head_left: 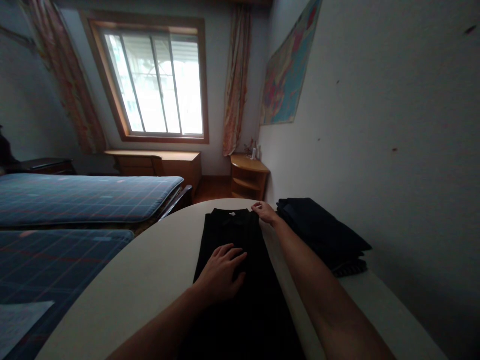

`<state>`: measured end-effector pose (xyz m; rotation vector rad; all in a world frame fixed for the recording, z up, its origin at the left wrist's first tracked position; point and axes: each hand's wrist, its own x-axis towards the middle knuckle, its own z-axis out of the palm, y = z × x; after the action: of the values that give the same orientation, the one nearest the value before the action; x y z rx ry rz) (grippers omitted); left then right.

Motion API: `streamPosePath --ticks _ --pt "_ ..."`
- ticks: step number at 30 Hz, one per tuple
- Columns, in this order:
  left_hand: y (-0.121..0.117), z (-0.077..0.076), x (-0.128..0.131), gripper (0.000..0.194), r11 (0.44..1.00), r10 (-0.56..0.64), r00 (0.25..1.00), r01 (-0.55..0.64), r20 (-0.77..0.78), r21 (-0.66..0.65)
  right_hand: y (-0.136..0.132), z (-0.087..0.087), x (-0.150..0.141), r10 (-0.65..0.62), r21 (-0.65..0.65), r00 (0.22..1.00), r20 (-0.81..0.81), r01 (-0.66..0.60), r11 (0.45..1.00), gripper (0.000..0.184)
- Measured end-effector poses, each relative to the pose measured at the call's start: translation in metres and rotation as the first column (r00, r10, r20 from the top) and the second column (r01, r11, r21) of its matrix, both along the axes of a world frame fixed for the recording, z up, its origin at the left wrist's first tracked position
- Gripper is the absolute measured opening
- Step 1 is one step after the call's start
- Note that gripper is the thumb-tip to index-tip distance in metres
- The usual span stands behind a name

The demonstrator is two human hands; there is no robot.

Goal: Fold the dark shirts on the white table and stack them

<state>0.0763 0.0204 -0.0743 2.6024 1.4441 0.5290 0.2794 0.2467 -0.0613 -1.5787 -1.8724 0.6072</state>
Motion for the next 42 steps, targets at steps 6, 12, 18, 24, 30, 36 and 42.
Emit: streamPosePath --ticks 6,12,18,24,30,36,42 --pt "0.0 0.0 0.0 0.051 1.0 -0.003 1.0 0.003 0.001 0.004 0.005 -0.014 -0.005 -0.1 0.006 0.99 -0.096 0.101 0.995 0.017" --pt "0.001 -0.002 0.0 0.055 1.0 -0.004 1.0 0.004 0.012 0.009 -0.004 -0.024 -0.005 -0.302 -0.027 0.953 -0.014 0.301 0.953 0.033" --pt "-0.001 -0.002 0.0 0.055 1.0 -0.007 1.0 0.007 -0.018 -0.015 -0.011 -0.02 0.003 -0.312 -0.054 0.946 0.094 0.317 0.947 0.029" --pt "-0.001 0.0 0.002 0.057 1.0 0.018 0.998 -0.019 -0.055 -0.025 -0.019 -0.017 -0.005 -0.217 0.028 0.965 0.145 0.216 0.976 0.031" --pt "0.001 -0.003 0.003 0.057 0.997 0.057 0.995 -0.062 -0.084 -0.053 -0.042 -0.016 -0.019 -0.205 0.101 0.944 0.259 0.185 0.978 0.044" --pt "0.004 -0.011 0.005 0.058 0.997 0.065 0.996 -0.067 -0.063 -0.027 -0.081 -0.017 -0.025 -0.076 0.045 0.92 0.385 0.063 0.997 0.057" --pt "0.026 0.003 -0.02 0.039 0.912 0.404 0.911 -0.408 0.082 0.045 -0.134 0.004 -0.016 -0.142 0.06 0.889 0.435 0.129 0.99 0.054"
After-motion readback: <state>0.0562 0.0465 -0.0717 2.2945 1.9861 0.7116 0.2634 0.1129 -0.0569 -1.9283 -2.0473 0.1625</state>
